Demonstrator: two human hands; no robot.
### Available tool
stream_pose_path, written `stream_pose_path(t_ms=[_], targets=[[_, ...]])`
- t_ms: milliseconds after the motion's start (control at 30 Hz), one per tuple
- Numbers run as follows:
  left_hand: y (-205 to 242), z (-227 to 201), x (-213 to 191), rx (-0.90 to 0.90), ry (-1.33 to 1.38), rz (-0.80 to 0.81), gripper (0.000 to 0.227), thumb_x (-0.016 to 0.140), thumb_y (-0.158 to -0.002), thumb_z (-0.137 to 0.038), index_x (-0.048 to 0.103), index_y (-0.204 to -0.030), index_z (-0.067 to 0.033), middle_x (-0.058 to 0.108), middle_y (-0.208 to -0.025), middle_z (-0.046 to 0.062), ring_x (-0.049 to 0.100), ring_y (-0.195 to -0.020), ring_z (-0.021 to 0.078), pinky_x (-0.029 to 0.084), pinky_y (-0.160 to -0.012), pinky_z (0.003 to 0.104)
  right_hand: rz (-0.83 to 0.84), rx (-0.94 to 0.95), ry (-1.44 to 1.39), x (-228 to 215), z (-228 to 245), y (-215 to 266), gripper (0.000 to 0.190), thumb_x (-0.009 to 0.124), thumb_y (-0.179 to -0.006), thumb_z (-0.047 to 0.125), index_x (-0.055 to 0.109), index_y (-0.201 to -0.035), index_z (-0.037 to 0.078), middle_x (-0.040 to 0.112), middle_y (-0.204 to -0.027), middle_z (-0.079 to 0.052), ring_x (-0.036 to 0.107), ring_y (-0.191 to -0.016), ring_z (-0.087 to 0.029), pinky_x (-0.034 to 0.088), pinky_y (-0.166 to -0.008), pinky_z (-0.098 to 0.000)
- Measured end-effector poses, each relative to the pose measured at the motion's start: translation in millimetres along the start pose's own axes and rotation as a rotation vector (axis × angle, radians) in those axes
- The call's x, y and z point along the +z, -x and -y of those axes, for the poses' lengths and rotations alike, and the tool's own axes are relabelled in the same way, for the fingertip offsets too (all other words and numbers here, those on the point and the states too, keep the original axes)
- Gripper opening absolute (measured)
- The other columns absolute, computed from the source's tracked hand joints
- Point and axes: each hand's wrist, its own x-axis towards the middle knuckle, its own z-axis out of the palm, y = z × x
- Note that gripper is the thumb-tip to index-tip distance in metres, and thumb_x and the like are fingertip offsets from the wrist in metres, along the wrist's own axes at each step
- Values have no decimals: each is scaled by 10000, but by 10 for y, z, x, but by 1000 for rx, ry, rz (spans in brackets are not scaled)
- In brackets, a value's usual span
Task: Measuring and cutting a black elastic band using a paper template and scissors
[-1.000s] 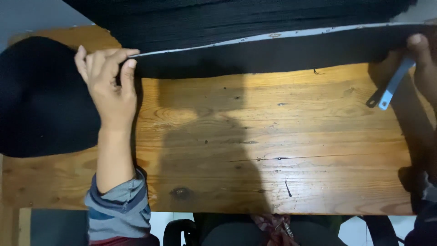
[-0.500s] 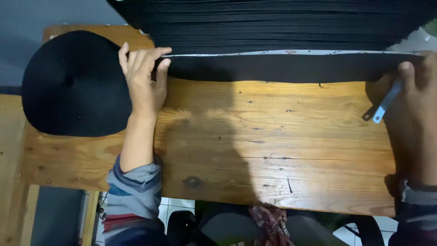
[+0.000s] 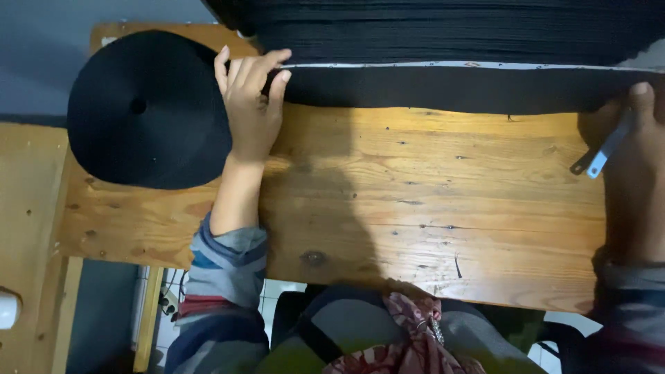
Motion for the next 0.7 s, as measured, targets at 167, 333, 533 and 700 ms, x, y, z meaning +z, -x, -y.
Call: stream_pose_path(t_ms=[167,333,533,700], targets=[[11,40,-2,17,42,-23,172,608,-1088,-182,765,-1099,-113,714,-1013,42,662,-983,234,199,-1180,503,29,46,-201,-117,200,-74,316,374,-1235,12,390,-1530,-99,465,-1452,-370,455,-1315,-462,341,-1097,-520],[40,58,13,76,85,-73,197,595,-1101,-126,778,-1066,-61,760,-1032,58,680,-960,242,200,-1189,489,77,108,-223,-151,-115,-24,262,372,-1282,76,411,-1506,-53,528,-1339,-284,555,-1162,-350,435,-978,-450],[62,13,12,47,46,-101,234,581,-1114,-166,778,-1173,-53,679,-963,89,633,-918,264,212,-1182,480,11,50,-369,-26,-389,-30,222,391,-1282,133,370,-1482,38,468,-1397,-199,461,-1278,-271,380,-1077,-377],[56,16,39,81,26,-96,212,592,-1118,-140,784,-1087,-55,722,-994,90,658,-939,271,234,-1175,492,-29,-35,-287,-38,-673,11,182,462,-1305,145,463,-1392,-15,546,-1257,-211,550,-1143,-295,473,-984,-410]])
